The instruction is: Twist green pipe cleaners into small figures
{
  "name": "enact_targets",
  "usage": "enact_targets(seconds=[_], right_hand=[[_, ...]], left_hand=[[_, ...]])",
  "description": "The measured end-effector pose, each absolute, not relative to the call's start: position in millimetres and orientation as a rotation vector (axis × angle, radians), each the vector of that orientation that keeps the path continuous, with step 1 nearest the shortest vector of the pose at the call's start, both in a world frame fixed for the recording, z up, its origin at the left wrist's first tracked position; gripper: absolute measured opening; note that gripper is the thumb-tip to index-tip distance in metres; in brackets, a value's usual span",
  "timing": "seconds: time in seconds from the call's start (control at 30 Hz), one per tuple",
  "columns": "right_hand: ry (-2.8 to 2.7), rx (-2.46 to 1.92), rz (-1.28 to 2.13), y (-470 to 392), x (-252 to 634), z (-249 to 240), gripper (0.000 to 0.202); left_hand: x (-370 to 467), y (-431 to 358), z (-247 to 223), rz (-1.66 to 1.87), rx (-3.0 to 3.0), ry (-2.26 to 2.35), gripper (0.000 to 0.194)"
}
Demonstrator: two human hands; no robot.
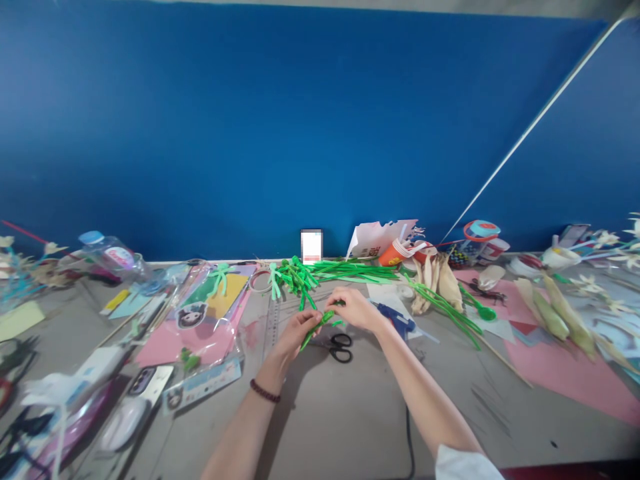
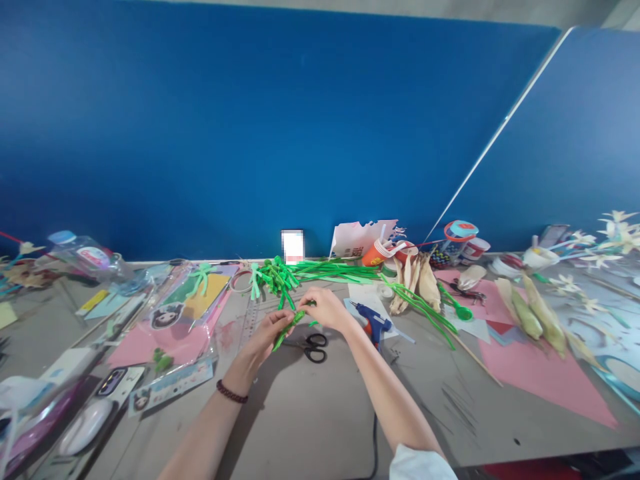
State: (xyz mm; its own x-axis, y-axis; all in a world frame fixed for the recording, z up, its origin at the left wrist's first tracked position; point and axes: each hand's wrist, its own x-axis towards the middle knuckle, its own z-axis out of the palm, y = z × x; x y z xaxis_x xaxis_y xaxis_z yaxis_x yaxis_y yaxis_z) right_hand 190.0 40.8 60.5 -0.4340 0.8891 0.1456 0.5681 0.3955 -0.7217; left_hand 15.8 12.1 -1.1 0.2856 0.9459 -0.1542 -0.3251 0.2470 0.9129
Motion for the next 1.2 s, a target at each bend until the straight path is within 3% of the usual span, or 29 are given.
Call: enact_targets(seconds=[0.37, 0.77, 1.03, 1.2], right_hand=[[-2.343, -1.362, 0.638, 37, 191, 60, 0.014], [-2.236, -1.532, 0.333, 19, 151, 45, 0.013], [-2.112, -1.515, 0.341, 10, 141, 43, 0.015], [-1.983, -1.394, 0.514, 12, 145, 48, 0.013]], left_hand=[[18, 11, 0, 1.015, 1.289, 1.042, 0.014], [22, 17, -15, 1.429, 1.143, 1.237, 0.002], [22, 11, -13, 1.623, 1.085, 1.23, 0.004], [25, 9, -5, 1.61, 1.006, 1.214, 0.011]])
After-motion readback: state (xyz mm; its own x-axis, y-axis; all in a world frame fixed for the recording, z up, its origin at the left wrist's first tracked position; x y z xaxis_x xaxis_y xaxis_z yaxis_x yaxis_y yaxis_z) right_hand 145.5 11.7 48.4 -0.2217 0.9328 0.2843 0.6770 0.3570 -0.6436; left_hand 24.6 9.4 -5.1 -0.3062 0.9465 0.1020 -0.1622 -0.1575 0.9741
